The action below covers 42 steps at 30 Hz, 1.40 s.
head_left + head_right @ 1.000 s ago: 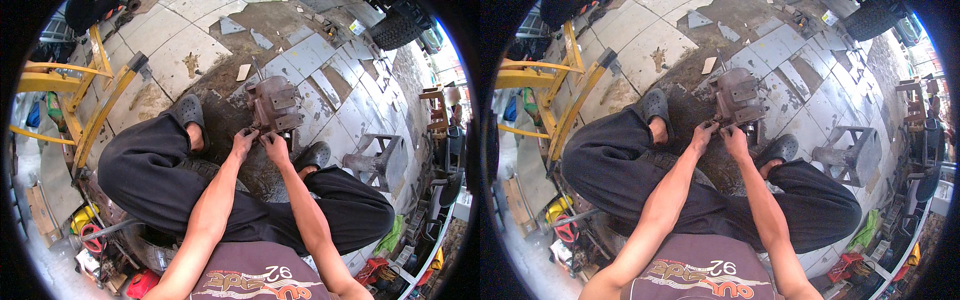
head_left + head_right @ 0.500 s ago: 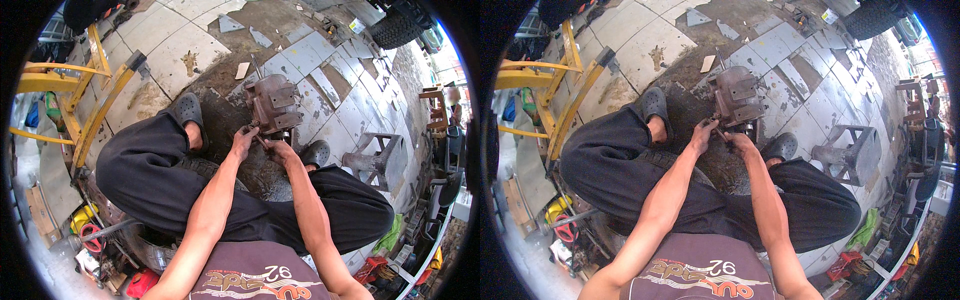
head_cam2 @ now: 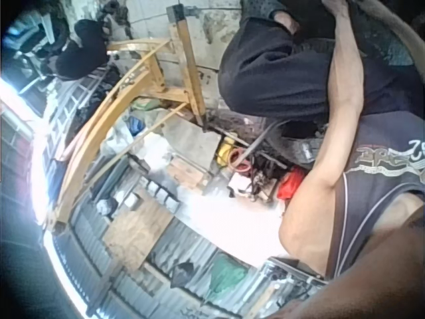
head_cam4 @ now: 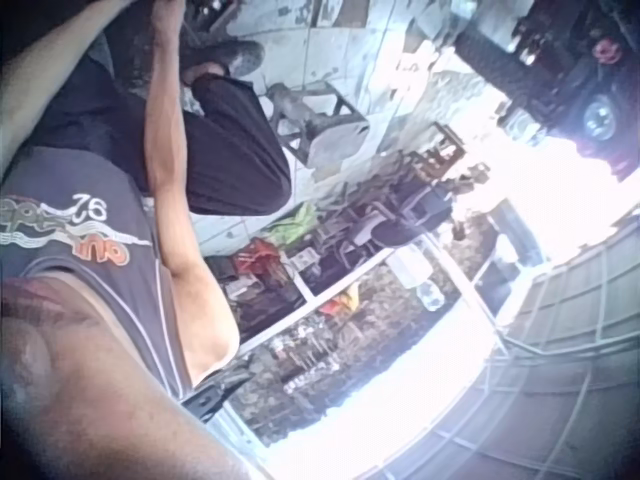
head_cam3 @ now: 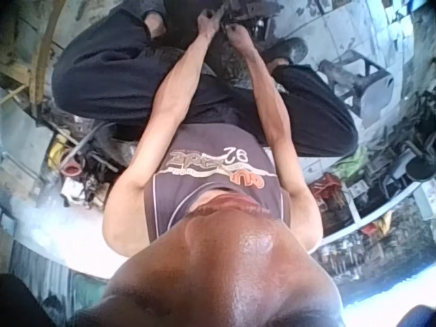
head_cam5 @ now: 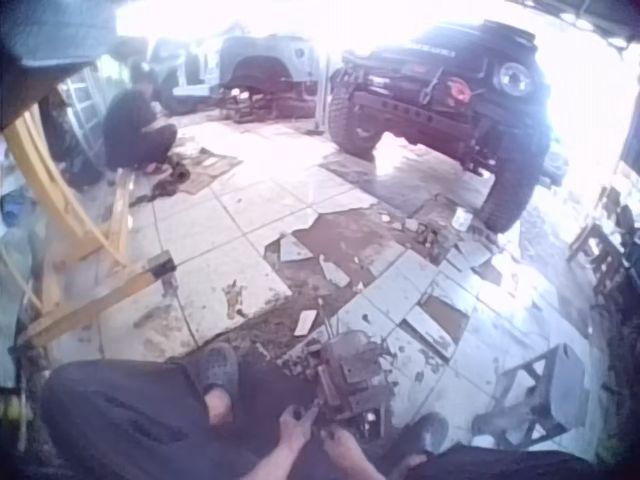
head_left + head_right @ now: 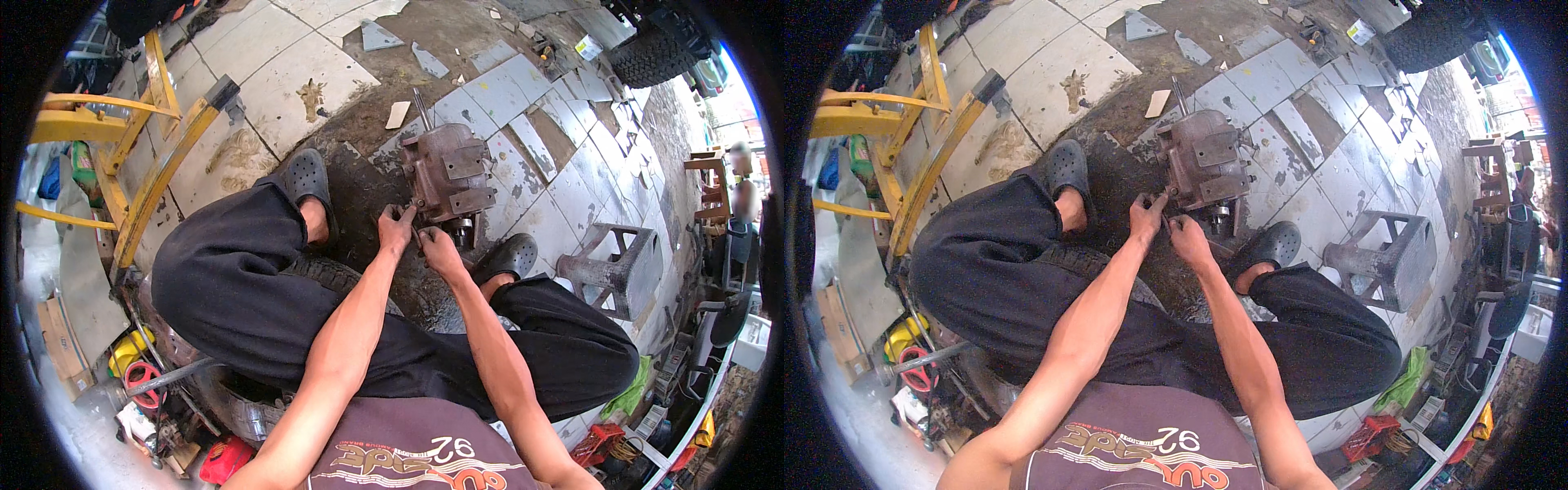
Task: The person sits on the floor and works on a metal mechanical part, likely a brake caliper, using a small tool to adjust or clean its components. The person holds the part with both hands and manipulates it while seated.
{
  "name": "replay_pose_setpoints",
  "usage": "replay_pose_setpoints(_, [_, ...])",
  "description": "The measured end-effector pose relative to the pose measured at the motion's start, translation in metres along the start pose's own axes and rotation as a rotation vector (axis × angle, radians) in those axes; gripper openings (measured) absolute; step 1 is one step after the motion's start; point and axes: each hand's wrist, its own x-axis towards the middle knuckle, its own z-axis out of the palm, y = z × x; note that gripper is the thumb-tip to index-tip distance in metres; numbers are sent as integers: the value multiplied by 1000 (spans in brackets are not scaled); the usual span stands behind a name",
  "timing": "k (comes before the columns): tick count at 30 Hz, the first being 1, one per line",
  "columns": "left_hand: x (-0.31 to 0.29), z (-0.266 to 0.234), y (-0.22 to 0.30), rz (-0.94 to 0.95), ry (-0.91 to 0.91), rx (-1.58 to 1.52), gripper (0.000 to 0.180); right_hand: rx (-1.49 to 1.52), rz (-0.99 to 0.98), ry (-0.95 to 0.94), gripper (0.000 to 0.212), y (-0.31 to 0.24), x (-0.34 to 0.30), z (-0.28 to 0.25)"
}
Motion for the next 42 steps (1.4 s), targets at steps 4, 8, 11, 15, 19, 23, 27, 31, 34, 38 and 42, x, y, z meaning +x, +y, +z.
replay_pose_setpoints(4, [6,2,1,30,-86,-89,34,546,302,-324,38,11,5,-12])
replay_pose_setpoints(8, [1,-2,20,17,-135,-170,35,853,443,-442,26,-2,-2,-23])
replay_pose_setpoints(11, [-4,-1,32,-73,-222,-224,36,1008,496,-467,22,11,2,-20])
replay_pose_setpoints(15, [2,-3,27,-257,-295,-370,35,1160,552,-531,18,19,8,-14])
replay_pose_setpoints(19, [18,-4,11,-177,-245,-286,33,1018,493,-449,21,17,9,-7])
replay_pose_setpoints(23, [19,6,15,-45,-100,49,42,184,-1,-92,29,31,17,-7])
replay_pose_setpoints(27, [21,-3,26,-47,65,310,51,-48,-206,144,30,-22,-9,-2])
replay_pose_setpoints(31, [23,1,35,-149,6,288,61,-177,-377,224,30,-16,-9,-1])
replay_pose_setpoints(34, [23,1,44,-300,-48,241,70,-305,-394,288,32,-24,-12,-2])
replay_pose_setpoints(38, [33,4,39,-277,-63,158,73,-382,-425,291,36,-36,-14,1])
replay_pose_setpoints(42, [34,7,40,-330,-81,20,71,-405,-404,316,32,-38,-14,1])
